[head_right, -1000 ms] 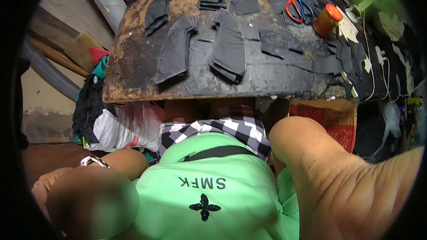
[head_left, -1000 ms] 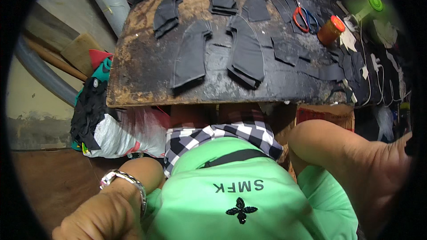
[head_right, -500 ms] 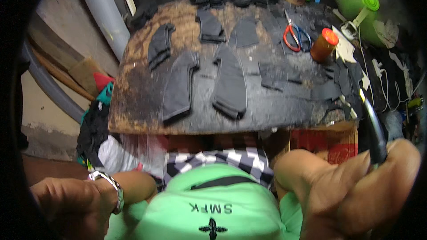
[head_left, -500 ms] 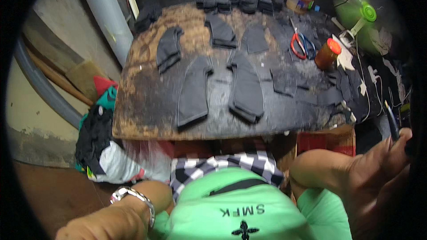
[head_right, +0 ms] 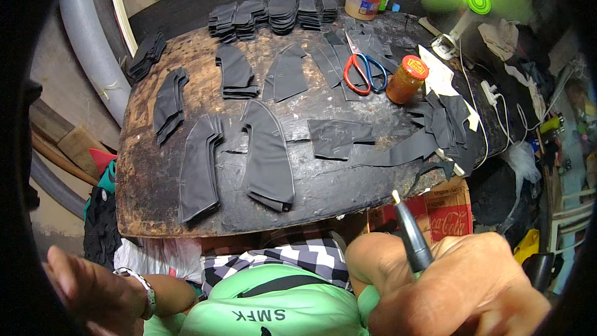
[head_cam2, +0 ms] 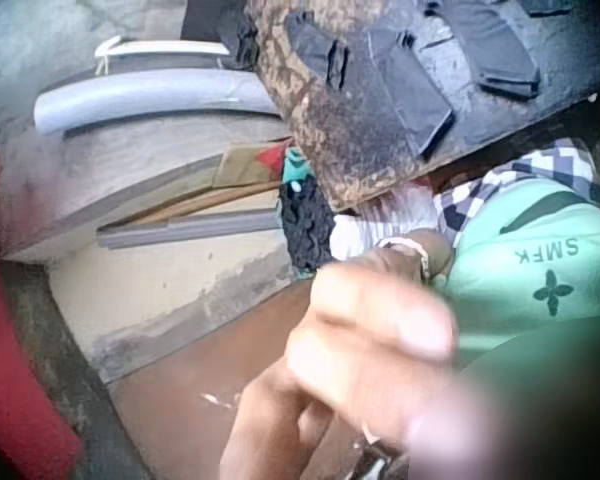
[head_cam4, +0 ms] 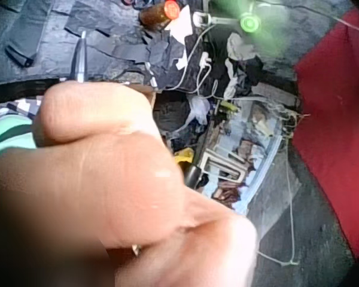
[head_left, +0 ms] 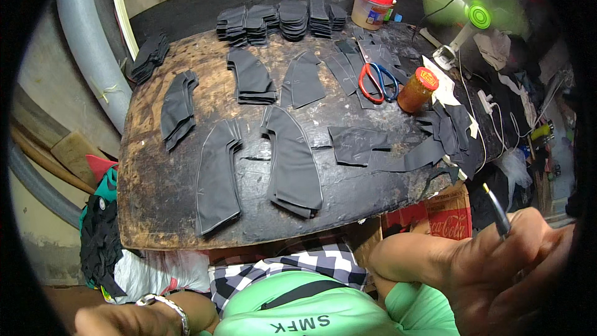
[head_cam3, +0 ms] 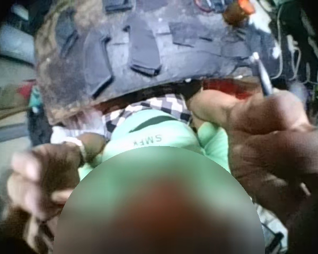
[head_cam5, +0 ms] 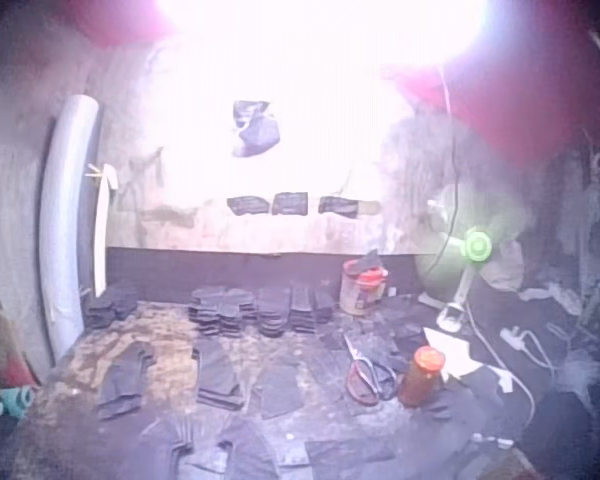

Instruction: The person sorts and stacks black fabric pieces on a workbench. They repeatedly pick up pieces, align them, and place them into neat piles while occasionally moving other items aside to access the workspace.

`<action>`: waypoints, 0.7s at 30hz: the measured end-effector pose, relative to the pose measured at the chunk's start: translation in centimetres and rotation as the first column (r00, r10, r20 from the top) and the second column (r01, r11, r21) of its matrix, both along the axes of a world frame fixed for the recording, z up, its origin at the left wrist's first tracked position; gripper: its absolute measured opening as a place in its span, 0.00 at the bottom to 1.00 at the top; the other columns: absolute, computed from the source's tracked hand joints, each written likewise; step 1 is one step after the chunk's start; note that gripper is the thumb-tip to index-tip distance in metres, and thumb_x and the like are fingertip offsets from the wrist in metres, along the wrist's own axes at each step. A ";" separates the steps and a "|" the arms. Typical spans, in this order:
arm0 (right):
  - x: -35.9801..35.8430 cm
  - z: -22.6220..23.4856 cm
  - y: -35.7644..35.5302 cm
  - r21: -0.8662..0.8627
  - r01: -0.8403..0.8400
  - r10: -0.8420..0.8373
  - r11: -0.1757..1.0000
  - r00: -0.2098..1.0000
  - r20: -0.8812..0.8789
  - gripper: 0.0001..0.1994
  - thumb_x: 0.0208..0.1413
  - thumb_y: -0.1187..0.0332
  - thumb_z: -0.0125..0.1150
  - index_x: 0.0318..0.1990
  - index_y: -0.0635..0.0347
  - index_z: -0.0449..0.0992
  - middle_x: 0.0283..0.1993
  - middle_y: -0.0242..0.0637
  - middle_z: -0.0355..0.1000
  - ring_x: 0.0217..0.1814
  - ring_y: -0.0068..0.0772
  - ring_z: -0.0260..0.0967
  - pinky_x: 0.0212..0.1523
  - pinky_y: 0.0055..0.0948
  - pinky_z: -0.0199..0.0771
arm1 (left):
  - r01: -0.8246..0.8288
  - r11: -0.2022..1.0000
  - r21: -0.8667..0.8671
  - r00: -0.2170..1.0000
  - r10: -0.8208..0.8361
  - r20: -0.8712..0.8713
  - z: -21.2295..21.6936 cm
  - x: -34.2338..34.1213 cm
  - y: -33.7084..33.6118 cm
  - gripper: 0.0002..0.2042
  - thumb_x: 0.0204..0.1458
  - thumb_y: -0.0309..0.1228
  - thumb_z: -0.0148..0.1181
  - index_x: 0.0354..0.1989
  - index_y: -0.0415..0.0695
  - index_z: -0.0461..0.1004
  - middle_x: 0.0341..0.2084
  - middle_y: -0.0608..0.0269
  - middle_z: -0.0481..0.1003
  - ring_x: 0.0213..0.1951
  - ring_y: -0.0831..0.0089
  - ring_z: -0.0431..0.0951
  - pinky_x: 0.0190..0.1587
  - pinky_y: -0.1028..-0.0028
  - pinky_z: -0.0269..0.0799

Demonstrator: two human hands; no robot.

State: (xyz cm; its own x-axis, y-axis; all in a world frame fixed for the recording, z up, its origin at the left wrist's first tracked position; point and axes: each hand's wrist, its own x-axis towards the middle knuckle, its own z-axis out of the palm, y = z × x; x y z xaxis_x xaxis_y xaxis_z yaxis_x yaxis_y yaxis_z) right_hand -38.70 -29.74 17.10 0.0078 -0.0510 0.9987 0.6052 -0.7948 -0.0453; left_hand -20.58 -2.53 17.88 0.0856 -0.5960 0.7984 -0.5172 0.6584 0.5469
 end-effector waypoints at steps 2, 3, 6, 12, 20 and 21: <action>0.5 -0.1 0.1 0.041 0.131 -0.129 0.991 0.991 -0.044 0.11 0.58 0.65 0.55 0.35 0.67 0.72 0.26 0.38 0.70 0.21 0.22 0.63 0.19 0.18 0.62 | -0.387 0.913 0.126 0.915 0.398 -0.071 -1.9 -0.7 -1.9 0.27 0.47 0.34 0.60 0.54 0.34 0.61 0.44 0.49 0.68 0.43 0.60 0.68 0.49 0.67 0.64; 0.7 -0.1 0.3 0.062 0.381 -0.369 0.922 0.917 -0.147 0.11 0.58 0.65 0.55 0.35 0.67 0.72 0.26 0.38 0.70 0.20 0.21 0.63 0.19 0.18 0.62 | -0.446 0.874 0.194 0.887 0.461 -0.038 -2.5 -0.7 -2.7 0.24 0.46 0.29 0.59 0.52 0.33 0.64 0.44 0.48 0.69 0.43 0.59 0.70 0.48 0.67 0.66; 3.3 -2.2 -1.2 0.263 0.512 -0.385 0.818 0.826 -0.411 0.10 0.57 0.69 0.53 0.41 0.69 0.71 0.28 0.38 0.69 0.18 0.20 0.59 0.18 0.16 0.58 | -0.496 0.759 0.422 0.859 0.499 0.112 -7.3 -0.8 -7.3 0.19 0.43 0.16 0.57 0.48 0.31 0.72 0.46 0.42 0.73 0.45 0.54 0.76 0.45 0.67 0.73; 7.8 -11.2 -1.9 0.096 0.240 -0.048 0.966 0.533 -0.845 0.16 0.47 0.82 0.59 0.44 0.58 0.78 0.38 0.39 0.69 0.31 0.33 0.71 0.31 0.29 0.71 | -0.567 0.652 0.503 0.817 0.521 0.246 -15.2 -1.2 -10.8 0.20 0.46 0.18 0.58 0.51 0.31 0.68 0.54 0.39 0.64 0.56 0.47 0.67 0.55 0.60 0.67; 7.7 -15.2 0.3 -0.197 0.226 -0.263 0.954 0.311 -0.913 0.20 0.42 0.64 0.69 0.45 0.56 0.77 0.50 0.40 0.72 0.36 0.40 0.76 0.32 0.31 0.77 | -0.529 0.665 0.528 0.839 0.503 0.206 -18.3 -1.8 -10.6 0.23 0.46 0.18 0.56 0.54 0.30 0.65 0.54 0.40 0.64 0.58 0.47 0.64 0.59 0.60 0.63; 7.7 -15.0 -0.1 -0.185 0.201 -0.242 0.962 0.308 -0.920 0.15 0.46 0.69 0.67 0.43 0.59 0.77 0.43 0.40 0.75 0.35 0.39 0.77 0.32 0.29 0.76 | -0.533 0.664 0.524 0.835 0.513 0.200 -18.3 -1.8 -10.6 0.24 0.46 0.18 0.56 0.55 0.30 0.65 0.54 0.40 0.64 0.57 0.47 0.65 0.58 0.60 0.63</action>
State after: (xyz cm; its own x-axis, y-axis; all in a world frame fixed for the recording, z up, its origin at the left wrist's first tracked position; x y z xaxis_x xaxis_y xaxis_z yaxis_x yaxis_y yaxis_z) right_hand -30.98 -29.79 2.09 0.9208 -0.1790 0.3466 -0.0159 -0.9050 -0.4251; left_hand -22.39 -13.16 -0.43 0.4978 -0.7866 0.3654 -0.7087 -0.1260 0.6942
